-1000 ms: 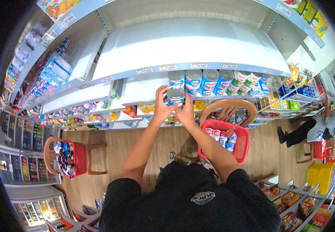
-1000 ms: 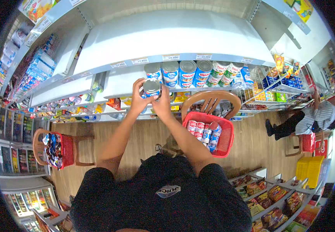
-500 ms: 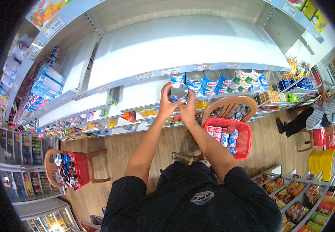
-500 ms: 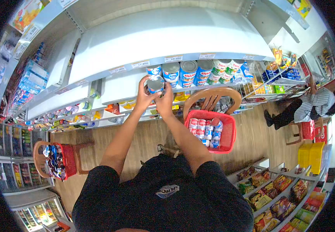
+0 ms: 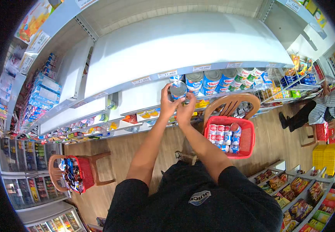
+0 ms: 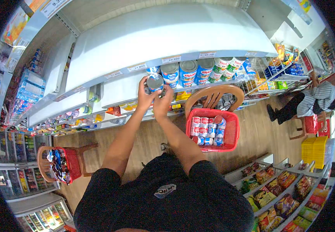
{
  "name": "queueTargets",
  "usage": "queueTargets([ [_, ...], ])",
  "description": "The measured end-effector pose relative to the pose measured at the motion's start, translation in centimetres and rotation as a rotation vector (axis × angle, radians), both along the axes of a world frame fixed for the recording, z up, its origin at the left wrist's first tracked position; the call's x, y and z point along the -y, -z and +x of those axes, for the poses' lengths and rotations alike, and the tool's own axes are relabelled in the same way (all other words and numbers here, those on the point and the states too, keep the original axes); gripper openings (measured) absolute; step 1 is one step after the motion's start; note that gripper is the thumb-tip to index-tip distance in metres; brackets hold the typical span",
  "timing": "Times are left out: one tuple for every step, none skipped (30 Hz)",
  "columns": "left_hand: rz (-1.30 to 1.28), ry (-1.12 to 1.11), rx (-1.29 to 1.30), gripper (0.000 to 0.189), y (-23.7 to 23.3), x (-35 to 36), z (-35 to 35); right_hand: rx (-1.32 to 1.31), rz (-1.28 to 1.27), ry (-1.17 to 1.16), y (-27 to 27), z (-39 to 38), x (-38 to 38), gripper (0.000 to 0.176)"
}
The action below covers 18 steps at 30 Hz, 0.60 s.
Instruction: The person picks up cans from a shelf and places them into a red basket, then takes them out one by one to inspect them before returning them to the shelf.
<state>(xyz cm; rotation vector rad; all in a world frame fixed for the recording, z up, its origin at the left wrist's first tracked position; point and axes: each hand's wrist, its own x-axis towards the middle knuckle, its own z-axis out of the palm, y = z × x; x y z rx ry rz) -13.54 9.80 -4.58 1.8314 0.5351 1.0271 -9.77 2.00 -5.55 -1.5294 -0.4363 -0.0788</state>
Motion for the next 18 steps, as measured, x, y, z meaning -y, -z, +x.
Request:
queueTargets([
  [-0.105, 0.018, 0.038, 0.086, 0.2, 0.0, 0.2, 0.036, -0.058, 0.029, 0.0, 0.1, -0.1, 0.05],
  [-0.104, 0.018, 0.036, 0.086, 0.4, -0.1, 0.3, 0.072, -0.117, 0.058, 0.0, 0.2, -0.2, 0.046],
  [-0.093, -0.003, 0.003, 0.087, 0.3, 0.0, 0.3, 0.07, -0.117, 0.059, -0.1, 0.2, -0.4, 0.046],
  [-0.082, -0.023, -0.03, 0.088, 0.3, 0.0, 0.3, 0.112, -0.133, 0.096, -0.2, 0.2, -0.5, 0.047],
  [-0.08, -0.02, -0.032, 0.088, 0.1, -0.1, 0.3, 0.154, -0.15, 0.135, -0.3, 0.2, -0.6, 0.047],
  [-0.091, -0.015, -0.053, 0.089, 0.0, -0.2, 0.3, 0.152, -0.148, 0.138, -0.4, 0.3, -0.7, 0.047],
  [-0.102, -0.01, -0.074, 0.09, -0.1, -0.3, 0.3, 0.148, -0.152, 0.135, -0.5, 0.2, -0.8, 0.046],
  [-0.101, -0.007, -0.076, 0.09, -0.2, -0.4, 0.3, 0.143, -0.155, 0.132, -0.6, 0.2, -0.9, 0.046],
  [-0.077, -0.015, -0.075, 0.09, -0.2, -0.5, 0.4, 0.14, -0.155, 0.135, -0.3, 0.2, -1.0, 0.046],
  [-0.052, -0.022, -0.073, 0.09, -0.2, -0.6, 0.5, 0.137, -0.162, 0.141, -0.1, 0.2, -1.2, 0.046],
  [-0.049, -0.017, -0.074, 0.09, -0.2, -0.6, 0.6, 0.133, -0.168, 0.147, 0.1, 0.3, -1.3, 0.047],
  [-0.11, -0.003, -0.074, 0.09, -0.3, -0.5, 0.6, 0.132, -0.165, 0.152, 0.1, 0.3, -1.4, 0.047],
  [-0.171, 0.01, -0.075, 0.089, -0.3, -0.4, 0.6, 0.113, -0.184, 0.136, 0.1, 0.1, -1.2, 0.047],
  [-0.169, 0.015, -0.075, 0.089, -0.5, -0.6, 0.4, 0.096, -0.202, 0.121, 0.1, 0.0, -1.1, 0.047],
  [-0.221, 0.077, -0.097, 0.091, -0.8, -0.9, 0.0, 0.094, -0.203, 0.129, 0.1, 0.0, -0.9, 0.047],
  [-0.275, 0.139, -0.119, 0.093, -1.1, -1.1, -0.3, 0.106, -0.218, 0.108, 0.1, 0.0, -0.6, 0.049],
  [-0.275, 0.147, -0.12, 0.093, -1.4, -1.3, -0.4, 0.118, -0.231, 0.089, 0.1, 0.2, -0.4, 0.051],
  [-0.256, 0.118, -0.102, 0.097, -1.2, -1.6, -0.6, 0.115, -0.233, 0.098, -0.1, 0.1, -0.3, 0.051],
])
